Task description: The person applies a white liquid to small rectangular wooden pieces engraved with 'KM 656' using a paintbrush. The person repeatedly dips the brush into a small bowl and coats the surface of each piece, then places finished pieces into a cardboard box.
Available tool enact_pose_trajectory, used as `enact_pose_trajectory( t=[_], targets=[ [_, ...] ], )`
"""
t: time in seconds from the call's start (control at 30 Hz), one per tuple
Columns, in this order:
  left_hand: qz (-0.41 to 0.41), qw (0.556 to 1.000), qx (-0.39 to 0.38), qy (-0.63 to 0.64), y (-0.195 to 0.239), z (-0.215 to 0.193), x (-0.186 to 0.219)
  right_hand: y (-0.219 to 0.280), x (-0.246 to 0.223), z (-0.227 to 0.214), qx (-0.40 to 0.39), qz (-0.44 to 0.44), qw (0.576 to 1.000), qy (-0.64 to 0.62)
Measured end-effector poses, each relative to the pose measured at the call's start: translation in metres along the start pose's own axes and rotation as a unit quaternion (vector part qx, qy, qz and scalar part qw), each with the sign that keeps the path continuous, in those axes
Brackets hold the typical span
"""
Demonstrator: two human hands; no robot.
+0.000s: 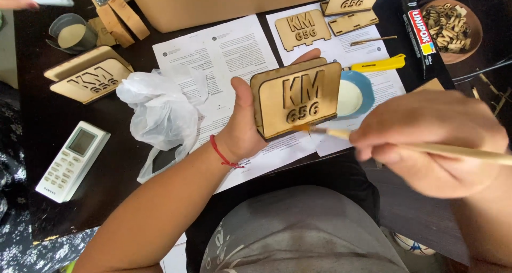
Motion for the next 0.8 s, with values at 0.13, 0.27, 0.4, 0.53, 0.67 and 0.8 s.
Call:
enact_pose_trajectory(
  t=[0.13,0.27,0.4,0.53,0.67,0.8],
  targets=[
    [0.046,0.999,-0.014,0.001,-0.001,-0.005,-0.006,0.008,-0.001,0.033,0.077,0.082,0.994,-0.004],
    [0.119,0.993,0.001,-0.004,-0.002,-0.009,-0.002,0.026,0.010,0.034,0.153,-0.024,0.986,0.065],
    [0.109,0.994,0.004,-0.006,-0.002,-0.005,0.000,0.038,0.002,0.036,0.259,0.069,0.962,0.042],
    [0.157,0.987,0.038,-0.027,-0.003,-0.009,-0.003,0.031,-0.002,0.050,0.237,0.142,0.960,0.047],
    [0.163,0.986,0.032,-0.027,0.000,-0.007,0.000,0.033,0.014,0.032,0.253,0.098,0.957,0.108],
    [0.223,0.971,0.030,-0.081,-0.002,-0.012,0.000,0.048,0.009,0.021,0.323,0.159,0.928,0.100]
  ],
)
Point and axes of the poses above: each hand's wrist, its own y-axis away from the middle knuckle, its own z-axis out of the palm, x = y × z, the point moved 4 cm from there along -y, towards the middle knuckle, and after that the axes turned 7 degrees about x, right-handed, at the moved point
